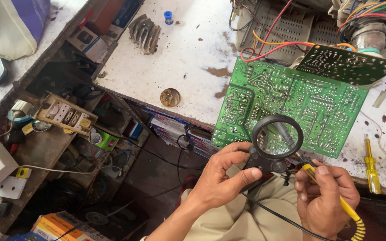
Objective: The person holds a magnifying glass over a green circuit board and uses a yellow probe to touch various points on the board. The person moves the magnifying glass and probe across different areas of the board throughout the clip.
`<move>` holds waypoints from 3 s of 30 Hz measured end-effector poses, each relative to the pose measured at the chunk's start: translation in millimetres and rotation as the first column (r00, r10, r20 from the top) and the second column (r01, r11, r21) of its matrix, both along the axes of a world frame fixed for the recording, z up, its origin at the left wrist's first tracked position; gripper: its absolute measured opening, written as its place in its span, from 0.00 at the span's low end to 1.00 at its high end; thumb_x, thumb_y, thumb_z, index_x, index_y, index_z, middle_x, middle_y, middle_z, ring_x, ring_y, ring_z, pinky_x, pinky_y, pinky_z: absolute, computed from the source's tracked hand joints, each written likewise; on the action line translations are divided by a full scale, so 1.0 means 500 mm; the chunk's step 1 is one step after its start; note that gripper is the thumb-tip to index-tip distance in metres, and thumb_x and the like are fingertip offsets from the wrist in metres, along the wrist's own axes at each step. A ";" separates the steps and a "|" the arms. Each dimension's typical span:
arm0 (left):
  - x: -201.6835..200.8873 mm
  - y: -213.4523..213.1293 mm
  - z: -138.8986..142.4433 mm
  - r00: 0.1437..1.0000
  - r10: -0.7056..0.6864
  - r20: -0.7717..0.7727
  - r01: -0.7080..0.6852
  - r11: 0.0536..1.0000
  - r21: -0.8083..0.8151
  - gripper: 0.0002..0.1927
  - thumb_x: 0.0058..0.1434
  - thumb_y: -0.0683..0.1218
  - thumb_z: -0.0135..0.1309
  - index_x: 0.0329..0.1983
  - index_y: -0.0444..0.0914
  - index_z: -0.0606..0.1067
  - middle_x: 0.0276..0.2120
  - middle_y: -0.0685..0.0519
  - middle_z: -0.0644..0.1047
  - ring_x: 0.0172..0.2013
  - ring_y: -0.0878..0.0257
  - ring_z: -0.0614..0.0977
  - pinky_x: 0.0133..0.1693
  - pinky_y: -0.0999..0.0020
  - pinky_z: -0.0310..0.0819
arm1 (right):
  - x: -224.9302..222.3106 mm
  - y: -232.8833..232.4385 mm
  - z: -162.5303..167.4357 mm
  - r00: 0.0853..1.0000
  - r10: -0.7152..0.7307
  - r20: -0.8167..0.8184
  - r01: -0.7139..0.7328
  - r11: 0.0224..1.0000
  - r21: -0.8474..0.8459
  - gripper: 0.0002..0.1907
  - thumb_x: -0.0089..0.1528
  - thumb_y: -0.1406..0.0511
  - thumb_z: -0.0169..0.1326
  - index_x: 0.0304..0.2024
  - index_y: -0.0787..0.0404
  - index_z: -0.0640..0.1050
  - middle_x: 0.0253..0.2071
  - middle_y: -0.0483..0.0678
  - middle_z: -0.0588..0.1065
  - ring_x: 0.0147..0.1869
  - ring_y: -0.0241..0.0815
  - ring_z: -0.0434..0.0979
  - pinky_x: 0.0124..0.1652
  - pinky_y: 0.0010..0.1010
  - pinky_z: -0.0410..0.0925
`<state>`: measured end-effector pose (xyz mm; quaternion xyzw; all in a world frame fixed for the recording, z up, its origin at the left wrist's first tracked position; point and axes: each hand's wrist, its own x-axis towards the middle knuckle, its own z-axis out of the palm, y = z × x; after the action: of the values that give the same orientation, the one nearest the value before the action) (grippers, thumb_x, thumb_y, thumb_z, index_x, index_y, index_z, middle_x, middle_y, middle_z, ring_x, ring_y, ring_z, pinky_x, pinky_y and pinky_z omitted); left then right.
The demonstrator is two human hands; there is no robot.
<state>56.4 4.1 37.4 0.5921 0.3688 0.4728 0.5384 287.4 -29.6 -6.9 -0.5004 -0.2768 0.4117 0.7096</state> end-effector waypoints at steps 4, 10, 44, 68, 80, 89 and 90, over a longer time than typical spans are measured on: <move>0.000 0.000 0.000 1.000 -0.005 0.006 0.005 1.000 -0.021 0.16 0.63 0.51 0.61 0.45 0.34 0.81 0.55 0.46 0.79 0.56 0.56 0.80 0.59 0.62 0.71 | -0.001 -0.001 0.001 1.000 -0.002 0.012 0.002 1.000 0.011 0.06 0.69 0.68 0.54 0.42 0.67 0.75 0.28 0.57 0.76 0.25 0.41 0.73 0.22 0.22 0.59; 0.001 -0.001 -0.003 1.000 -0.006 0.003 0.006 1.000 -0.005 0.16 0.63 0.51 0.61 0.46 0.34 0.81 0.56 0.46 0.79 0.57 0.56 0.80 0.60 0.62 0.71 | -0.003 0.000 0.003 1.000 0.000 0.005 0.000 1.000 0.025 0.06 0.70 0.69 0.54 0.42 0.68 0.75 0.28 0.57 0.76 0.26 0.41 0.73 0.22 0.22 0.60; 0.001 -0.004 -0.013 1.000 0.007 -0.008 -0.006 1.000 0.024 0.17 0.63 0.50 0.61 0.46 0.33 0.80 0.56 0.44 0.79 0.57 0.56 0.80 0.60 0.62 0.71 | -0.009 -0.025 -0.003 0.975 -0.036 0.221 0.026 0.999 0.047 0.04 0.70 0.74 0.55 0.44 0.73 0.76 0.32 0.58 0.77 0.28 0.40 0.77 0.32 0.26 0.70; -0.002 -0.003 -0.008 1.000 -0.011 0.003 0.011 1.000 0.010 0.16 0.63 0.50 0.61 0.45 0.33 0.80 0.56 0.45 0.79 0.57 0.56 0.80 0.60 0.62 0.71 | -0.004 -0.035 0.003 0.952 -0.015 0.307 -0.010 0.997 0.078 0.03 0.71 0.75 0.55 0.46 0.72 0.76 0.32 0.59 0.78 0.27 0.38 0.75 0.31 0.22 0.68; 0.000 -0.004 -0.011 1.000 0.000 -0.004 0.000 1.000 0.015 0.16 0.63 0.51 0.61 0.45 0.33 0.80 0.56 0.45 0.79 0.57 0.56 0.80 0.59 0.62 0.71 | -0.014 -0.029 0.010 0.964 -0.015 0.265 0.004 0.999 0.044 0.03 0.70 0.74 0.55 0.44 0.72 0.76 0.32 0.59 0.78 0.27 0.38 0.75 0.32 0.24 0.68; 0.000 -0.004 -0.007 1.000 -0.002 -0.012 0.002 1.000 0.009 0.16 0.63 0.51 0.61 0.45 0.33 0.80 0.56 0.45 0.79 0.56 0.56 0.81 0.58 0.63 0.72 | -0.005 -0.037 0.012 0.950 -0.048 0.308 0.031 0.998 0.061 0.03 0.71 0.75 0.53 0.44 0.73 0.75 0.32 0.60 0.78 0.26 0.38 0.75 0.30 0.24 0.68; 0.000 -0.003 -0.006 1.000 -0.005 -0.010 0.005 1.000 0.011 0.16 0.63 0.51 0.61 0.45 0.33 0.80 0.55 0.45 0.79 0.56 0.56 0.81 0.58 0.63 0.72 | -0.005 -0.037 0.011 0.949 -0.053 0.311 0.032 0.997 0.072 0.03 0.71 0.75 0.54 0.44 0.74 0.76 0.32 0.60 0.78 0.26 0.39 0.75 0.29 0.24 0.68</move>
<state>56.3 2.4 34.3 0.5982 0.3675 0.4705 0.5346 285.0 -47.9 -1.6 -0.5412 -0.3882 0.3027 0.6817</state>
